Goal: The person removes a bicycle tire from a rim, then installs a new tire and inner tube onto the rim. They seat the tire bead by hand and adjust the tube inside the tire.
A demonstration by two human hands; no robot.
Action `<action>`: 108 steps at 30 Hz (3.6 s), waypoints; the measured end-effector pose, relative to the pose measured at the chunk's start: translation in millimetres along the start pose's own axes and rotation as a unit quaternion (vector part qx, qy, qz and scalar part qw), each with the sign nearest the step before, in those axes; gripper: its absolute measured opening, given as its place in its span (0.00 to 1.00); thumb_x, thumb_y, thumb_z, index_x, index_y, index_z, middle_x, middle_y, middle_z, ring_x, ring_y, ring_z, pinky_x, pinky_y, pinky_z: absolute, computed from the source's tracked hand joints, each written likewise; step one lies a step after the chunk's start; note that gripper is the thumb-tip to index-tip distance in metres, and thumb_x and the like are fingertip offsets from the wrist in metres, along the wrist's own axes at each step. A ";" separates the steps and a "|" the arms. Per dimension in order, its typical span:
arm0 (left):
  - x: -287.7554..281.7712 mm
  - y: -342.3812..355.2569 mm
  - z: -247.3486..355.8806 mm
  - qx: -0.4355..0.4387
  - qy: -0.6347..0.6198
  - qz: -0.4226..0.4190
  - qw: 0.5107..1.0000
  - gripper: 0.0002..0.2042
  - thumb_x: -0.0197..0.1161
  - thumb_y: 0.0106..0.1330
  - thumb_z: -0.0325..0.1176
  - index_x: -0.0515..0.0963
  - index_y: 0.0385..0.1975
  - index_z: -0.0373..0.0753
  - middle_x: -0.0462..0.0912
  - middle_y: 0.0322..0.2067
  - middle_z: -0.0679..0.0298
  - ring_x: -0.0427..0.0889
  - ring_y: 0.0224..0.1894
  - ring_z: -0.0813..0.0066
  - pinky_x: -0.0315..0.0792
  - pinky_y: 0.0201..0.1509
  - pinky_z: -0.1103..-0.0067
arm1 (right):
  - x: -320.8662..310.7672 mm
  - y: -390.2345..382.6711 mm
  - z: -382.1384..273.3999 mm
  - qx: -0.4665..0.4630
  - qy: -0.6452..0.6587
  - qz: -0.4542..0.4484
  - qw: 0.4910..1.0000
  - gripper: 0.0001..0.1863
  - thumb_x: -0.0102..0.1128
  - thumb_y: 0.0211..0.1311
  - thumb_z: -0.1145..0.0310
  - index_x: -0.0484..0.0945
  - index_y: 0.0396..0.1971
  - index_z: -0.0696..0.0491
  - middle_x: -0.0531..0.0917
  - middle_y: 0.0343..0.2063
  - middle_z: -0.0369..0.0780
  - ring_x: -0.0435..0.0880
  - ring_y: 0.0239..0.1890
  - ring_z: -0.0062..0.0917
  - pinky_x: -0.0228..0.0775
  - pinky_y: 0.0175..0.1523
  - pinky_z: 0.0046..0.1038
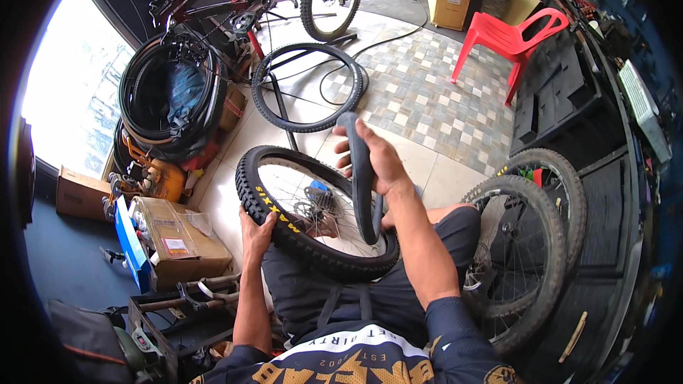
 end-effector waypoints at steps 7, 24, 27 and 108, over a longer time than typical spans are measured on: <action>-14.6 -25.9 53.8 0.104 0.123 0.039 0.986 0.54 0.78 0.59 0.46 0.51 0.77 0.26 0.58 0.71 0.33 0.63 0.73 0.38 0.63 0.76 0.58 | 27.1 8.3 -50.7 -0.048 0.056 -0.132 0.989 0.42 0.47 0.75 0.33 0.74 0.59 0.64 0.77 0.22 0.35 0.78 0.18 0.18 0.73 0.24 0.20; 50.5 -18.9 182.9 0.320 0.037 -0.132 0.937 0.23 0.71 0.60 0.36 0.73 0.48 0.27 0.75 0.52 0.32 0.74 0.58 0.35 0.73 0.59 0.54 | 19.1 -11.6 51.0 -0.062 -0.403 0.054 0.912 0.33 0.57 0.75 0.39 0.81 0.54 0.58 0.88 0.34 0.44 0.89 0.39 0.35 0.80 0.48 0.34; 31.9 -7.0 152.8 0.306 0.111 -0.218 0.920 0.43 0.77 0.57 0.52 0.70 0.63 0.24 0.68 0.64 0.33 0.67 0.68 0.36 0.68 0.71 0.55 | 2.9 -12.2 72.8 0.049 -0.145 0.043 0.987 0.19 0.61 0.78 0.53 0.82 0.49 0.55 0.87 0.31 0.36 0.86 0.32 0.17 0.78 0.40 0.22; 146.0 18.2 97.5 -0.164 -0.735 -0.133 0.644 0.13 0.57 0.68 0.17 0.77 0.51 0.29 0.86 0.47 0.57 0.87 0.48 0.64 0.82 0.57 0.68 | -2.5 73.0 -24.0 0.077 -0.579 -0.017 0.811 0.17 0.72 0.64 0.59 0.88 0.36 0.60 0.85 0.23 0.44 0.81 0.27 0.25 0.74 0.39 0.33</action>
Point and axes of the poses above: each hand's wrist, its own y-axis towards the middle knuckle, its own x-axis out of the palm, z = x × y, the point moved 4 cm from there along y, towards the middle knuckle
